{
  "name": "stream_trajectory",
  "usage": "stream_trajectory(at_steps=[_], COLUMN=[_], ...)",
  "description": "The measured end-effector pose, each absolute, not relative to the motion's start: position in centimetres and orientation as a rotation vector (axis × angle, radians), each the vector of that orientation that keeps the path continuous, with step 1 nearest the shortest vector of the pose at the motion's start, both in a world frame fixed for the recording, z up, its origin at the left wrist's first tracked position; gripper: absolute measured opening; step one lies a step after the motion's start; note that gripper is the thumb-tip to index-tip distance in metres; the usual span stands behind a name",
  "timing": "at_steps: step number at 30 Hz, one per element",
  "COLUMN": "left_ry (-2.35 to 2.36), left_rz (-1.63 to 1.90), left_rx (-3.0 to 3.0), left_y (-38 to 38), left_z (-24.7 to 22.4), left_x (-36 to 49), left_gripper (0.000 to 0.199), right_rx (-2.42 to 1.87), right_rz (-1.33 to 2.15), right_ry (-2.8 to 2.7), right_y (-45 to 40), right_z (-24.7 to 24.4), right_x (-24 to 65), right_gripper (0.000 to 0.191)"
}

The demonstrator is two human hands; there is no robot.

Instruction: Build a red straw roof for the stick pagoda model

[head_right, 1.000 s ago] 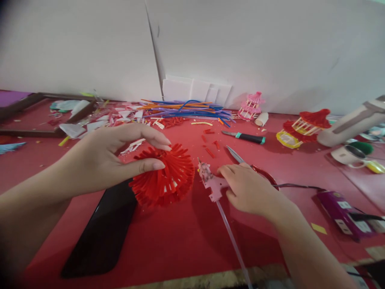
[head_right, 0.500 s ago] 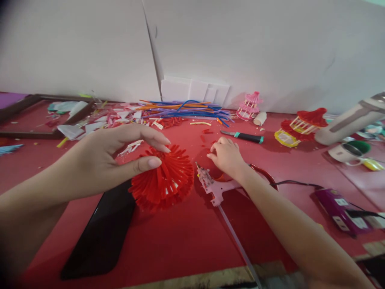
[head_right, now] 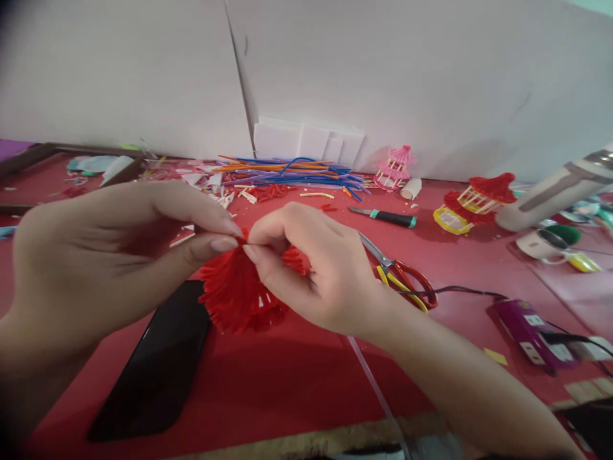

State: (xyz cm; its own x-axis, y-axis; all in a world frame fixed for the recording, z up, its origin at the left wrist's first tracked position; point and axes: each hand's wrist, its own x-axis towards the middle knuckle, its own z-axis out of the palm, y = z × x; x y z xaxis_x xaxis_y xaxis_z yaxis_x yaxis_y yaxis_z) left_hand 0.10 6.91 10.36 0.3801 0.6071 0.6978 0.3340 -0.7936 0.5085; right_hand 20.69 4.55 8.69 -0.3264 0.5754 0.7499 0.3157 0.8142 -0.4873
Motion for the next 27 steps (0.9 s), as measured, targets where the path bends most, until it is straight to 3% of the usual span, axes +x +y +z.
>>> stream_trajectory(at_steps=[5,11,17,27], left_ry=[0.704,0.701,0.655,0.426], left_rz=[1.409,1.265,1.114,1.331], left_rx=[2.222,2.419,2.553,2.826], left_y=[6.8,7.1,7.7,8.2], left_z=[10.2,10.6,10.5,9.9], left_x=[0.3,0.0,0.0,-0.4], left_gripper=[0.008,0.010,0.006,0.025], right_rx=[-0.687,-0.731,-0.765,-0.692], right_rz=[0.376,0.136,0.337,0.296], right_ry=[-1.709,-1.878,-1.803,-2.102], right_y=[3.9,3.4,3.5,3.5], right_z=[8.4,8.7,8.4,10.2], right_x=[20.1,20.7,20.7,23.3], right_gripper=[0.015,0.013,0.009,0.010])
